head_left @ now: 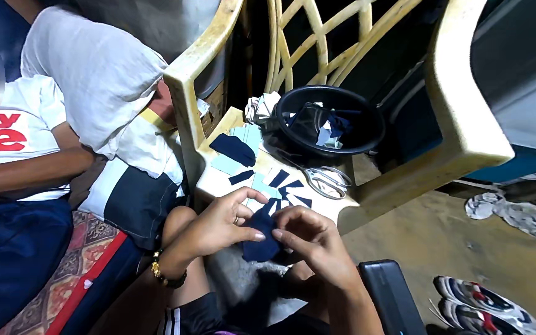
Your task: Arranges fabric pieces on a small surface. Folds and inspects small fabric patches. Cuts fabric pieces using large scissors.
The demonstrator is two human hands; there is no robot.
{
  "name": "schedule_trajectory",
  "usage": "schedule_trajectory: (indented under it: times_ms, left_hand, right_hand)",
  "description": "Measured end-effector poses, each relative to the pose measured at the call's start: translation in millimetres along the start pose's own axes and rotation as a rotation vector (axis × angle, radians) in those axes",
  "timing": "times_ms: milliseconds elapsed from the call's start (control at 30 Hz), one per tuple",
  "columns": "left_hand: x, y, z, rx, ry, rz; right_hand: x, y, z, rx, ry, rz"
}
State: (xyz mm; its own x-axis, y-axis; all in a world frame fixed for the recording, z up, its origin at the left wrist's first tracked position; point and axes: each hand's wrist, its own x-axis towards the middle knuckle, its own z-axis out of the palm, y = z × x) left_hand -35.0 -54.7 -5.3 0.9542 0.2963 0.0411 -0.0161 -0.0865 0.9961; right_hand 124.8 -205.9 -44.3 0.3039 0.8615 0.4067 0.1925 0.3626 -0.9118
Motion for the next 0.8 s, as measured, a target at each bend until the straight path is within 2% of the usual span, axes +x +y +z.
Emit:
schedule_trajectory:
  times_ms: [100, 233, 300, 467, 533, 667, 700, 800]
  left_hand:
    - [3, -2, -4, -0.089, -0.003, 0.013]
    - [1, -16, -1, -0.342, 0.053, -0.058]
    - [-1, -30, 4, -0.376, 0.072, -0.05]
    - [-4, -51, 27, -0.279, 0.389, 0.025]
    - [-8, -55, 39, -0.33, 0.47, -0.044]
    - [-21, -49, 57, -0.999, 0.364, -0.382]
    - [-24, -48, 57, -1.09, 0.327, -0.402]
    - [-30, -54, 49, -1.098, 0.223, -0.263]
  right_hand:
    - [-2, 3, -3, -0.004, -0.033, -0.023]
    - [-8, 8, 0, 0.047, 0.071, -0.016]
    - [-10, 11, 0, 0.058, 0.103, -0.03]
    - [-14, 13, 9, -0.098, 0.187, -0.165]
    - [-15, 15, 12, -0.229, 0.187, -0.25]
    - [-24, 23, 17, -0.468, 0.142, -0.353]
    - [-29, 27, 17, -0.482, 0.146, -0.36]
    - [-42, 35, 16, -0.391, 0.177, -0.324]
